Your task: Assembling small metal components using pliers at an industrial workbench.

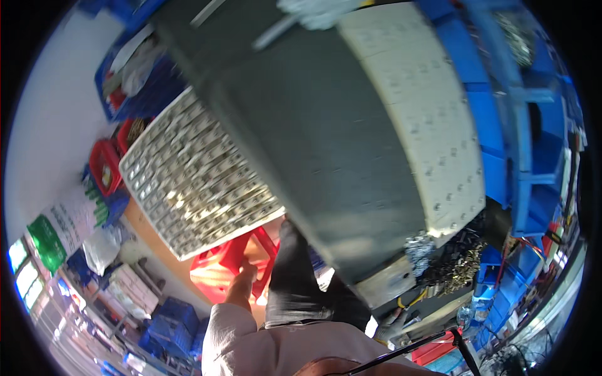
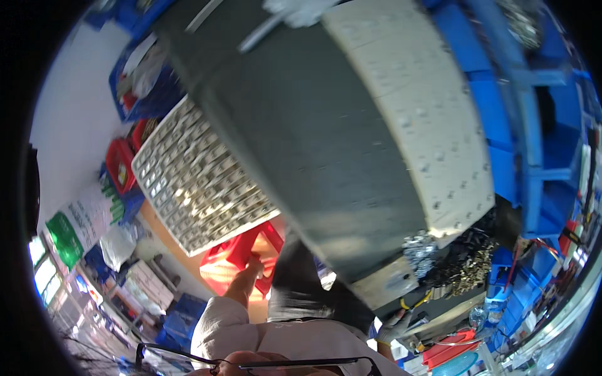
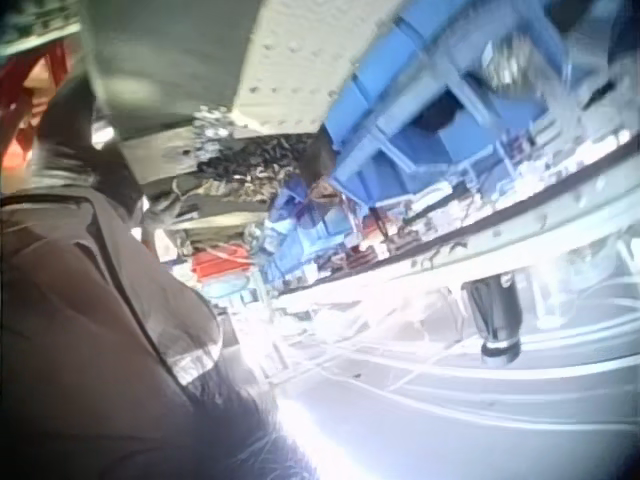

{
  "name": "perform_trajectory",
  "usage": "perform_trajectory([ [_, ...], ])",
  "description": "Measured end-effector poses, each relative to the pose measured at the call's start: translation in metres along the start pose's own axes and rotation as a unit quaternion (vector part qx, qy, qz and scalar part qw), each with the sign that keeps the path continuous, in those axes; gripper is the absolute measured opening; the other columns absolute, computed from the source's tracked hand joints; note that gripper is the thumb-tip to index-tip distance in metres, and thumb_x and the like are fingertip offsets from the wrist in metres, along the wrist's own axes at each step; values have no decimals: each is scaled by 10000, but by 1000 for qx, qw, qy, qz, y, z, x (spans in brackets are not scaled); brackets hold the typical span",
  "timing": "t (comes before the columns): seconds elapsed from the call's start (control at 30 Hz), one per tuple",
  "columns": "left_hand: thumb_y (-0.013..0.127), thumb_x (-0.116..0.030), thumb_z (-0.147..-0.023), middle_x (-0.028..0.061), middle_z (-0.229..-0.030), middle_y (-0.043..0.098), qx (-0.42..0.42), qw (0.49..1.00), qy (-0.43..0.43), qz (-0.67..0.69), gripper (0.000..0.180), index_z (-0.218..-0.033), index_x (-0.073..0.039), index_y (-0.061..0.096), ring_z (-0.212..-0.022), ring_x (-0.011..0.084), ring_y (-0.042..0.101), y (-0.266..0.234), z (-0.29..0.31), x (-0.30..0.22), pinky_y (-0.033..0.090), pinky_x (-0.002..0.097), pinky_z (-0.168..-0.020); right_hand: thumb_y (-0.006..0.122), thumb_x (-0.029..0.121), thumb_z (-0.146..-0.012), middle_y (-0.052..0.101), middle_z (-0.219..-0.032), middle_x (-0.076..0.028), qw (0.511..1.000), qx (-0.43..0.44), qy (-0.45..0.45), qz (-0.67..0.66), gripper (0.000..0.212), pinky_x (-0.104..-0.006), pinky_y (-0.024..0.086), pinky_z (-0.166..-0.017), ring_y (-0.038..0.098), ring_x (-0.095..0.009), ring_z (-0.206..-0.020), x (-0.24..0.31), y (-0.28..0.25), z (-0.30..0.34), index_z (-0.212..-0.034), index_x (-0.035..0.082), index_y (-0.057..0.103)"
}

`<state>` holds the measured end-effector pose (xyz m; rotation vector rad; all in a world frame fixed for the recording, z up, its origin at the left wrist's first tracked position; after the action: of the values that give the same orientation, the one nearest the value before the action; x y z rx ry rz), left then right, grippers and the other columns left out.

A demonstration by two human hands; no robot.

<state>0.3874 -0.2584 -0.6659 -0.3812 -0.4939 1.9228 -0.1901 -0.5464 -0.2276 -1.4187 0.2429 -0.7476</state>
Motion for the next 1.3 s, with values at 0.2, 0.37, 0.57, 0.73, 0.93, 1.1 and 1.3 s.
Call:
perform_trajectory([
  [0.2,571,-500,-965,122,-1306,636,112,978,149,-88,594,-1431,-134,523,-1179,330,633,192,87,-212,511,453,-969,547,322,-1051,691,-955,-259,1000,-11,4,2,379,-495,528,-769,659,-480,-875,35,-7,5,-1142,-28,661],
  [0.37,581,-477,-968,149,-1261,650,183,922,290,-180,568,-1396,-106,546,-1149,340,645,284,168,-341,515,443,-953,595,299,-1018,654,-761,-192,994,-103,6,-33,288,-499,495,-648,638,-423,-697,44,-18,6,-980,22,665],
  [0.57,592,-449,-971,180,-1206,665,219,820,428,-310,538,-1354,-71,573,-1114,352,659,281,218,-393,520,432,-934,652,183,-988,590,-658,-122,957,-271,-43,-98,243,-413,418,-547,558,-302,-563,19,-25,18,-789,44,636],
  [0.73,602,-426,-973,206,-1161,679,257,669,523,-462,516,-1319,-43,596,-1084,362,671,245,260,-406,524,422,-918,696,97,-971,556,-647,-4,886,-373,-17,-274,225,-272,367,-521,503,-74,-591,8,-113,28,-777,9,623],
  [0.93,613,-398,-976,238,-1106,694,294,509,587,-557,492,-1277,-9,623,-1048,375,684,214,350,-374,529,411,-899,705,448,-942,628,-1087,-84,782,-411,-325,-337,621,-322,473,-863,590,-175,-941,156,-342,83,-1266,-66,579],
  [1.1,623,-375,-978,264,-1061,708,309,422,606,-599,475,-1243,20,646,-1018,385,696,163,427,-339,533,401,-884,782,401,-817,663,-1154,-132,731,-406,-406,-368,739,-351,489,-932,624,-221,-1040,165,-385,116,-1329,-84,559],
  [1.3,652,-267,-994,154,-908,751,406,389,444,-698,362,-1212,21,683,-821,232,724,98,520,-317,549,329,-757,940,367,-572,672,-1252,-169,770,-318,-416,-364,990,-387,479,-1021,630,-265,-1171,152,-408,85,-1363,-90,558],
])
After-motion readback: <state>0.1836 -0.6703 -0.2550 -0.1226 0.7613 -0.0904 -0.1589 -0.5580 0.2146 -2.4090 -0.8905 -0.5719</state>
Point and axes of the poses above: each hand's wrist, its own z-axis away from the middle knuckle, its own y-axis out of the palm, x = y × z, the point moved 9 cm from there along -z, towards the middle knuckle
